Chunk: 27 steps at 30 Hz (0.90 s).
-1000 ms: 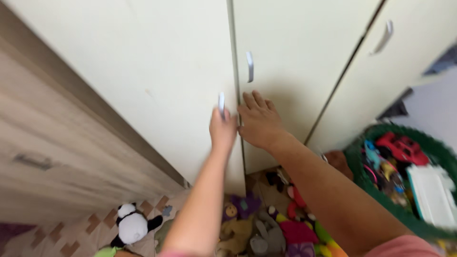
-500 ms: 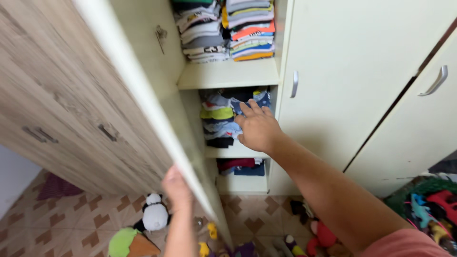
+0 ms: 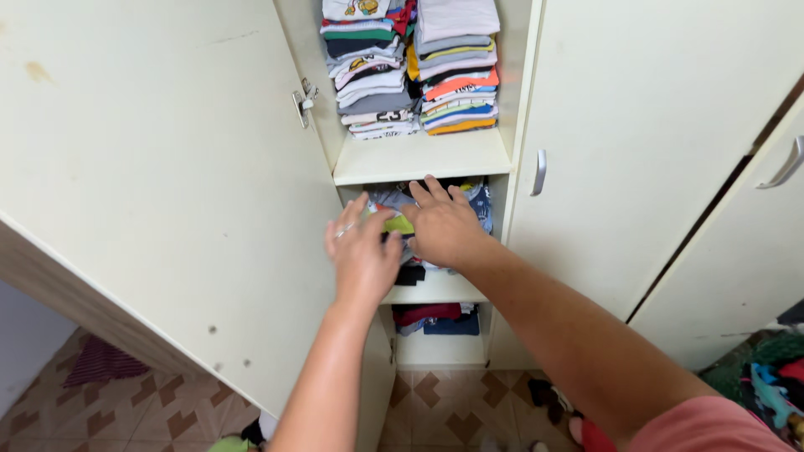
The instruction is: The person empties a plastic drawer of clothes, folds several items including a small red garment on a bed, and then organizes various clothing items into the drawers of a small green plastic storage unit.
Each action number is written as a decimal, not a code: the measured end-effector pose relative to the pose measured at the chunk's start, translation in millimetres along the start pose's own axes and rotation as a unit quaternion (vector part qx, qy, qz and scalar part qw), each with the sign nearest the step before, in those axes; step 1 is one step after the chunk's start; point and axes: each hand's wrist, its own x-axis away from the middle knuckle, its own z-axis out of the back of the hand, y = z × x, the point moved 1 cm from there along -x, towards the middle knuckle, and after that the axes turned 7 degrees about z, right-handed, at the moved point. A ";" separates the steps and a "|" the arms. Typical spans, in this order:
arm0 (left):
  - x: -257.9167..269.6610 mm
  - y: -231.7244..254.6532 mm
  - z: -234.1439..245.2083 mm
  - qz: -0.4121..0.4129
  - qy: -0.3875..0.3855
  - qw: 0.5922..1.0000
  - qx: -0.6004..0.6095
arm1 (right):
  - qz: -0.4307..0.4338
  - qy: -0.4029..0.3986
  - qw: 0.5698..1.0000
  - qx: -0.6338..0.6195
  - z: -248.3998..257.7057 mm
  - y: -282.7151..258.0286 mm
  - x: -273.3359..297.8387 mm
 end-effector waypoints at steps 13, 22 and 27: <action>-165.1 -39.3 -111.9 0.154 -0.129 0.978 -0.056 | 0.054 0.166 0.983 0.065 -23.6 135.7 -195.3; -274.2 -42.2 -167.8 0.142 -0.105 0.983 -0.055 | 0.165 0.453 0.866 0.130 -1.2 234.3 -415.1; -312.3 -53.0 -170.4 0.145 -0.075 0.984 -0.067 | 0.168 0.422 0.885 0.100 9.9 255.9 -463.8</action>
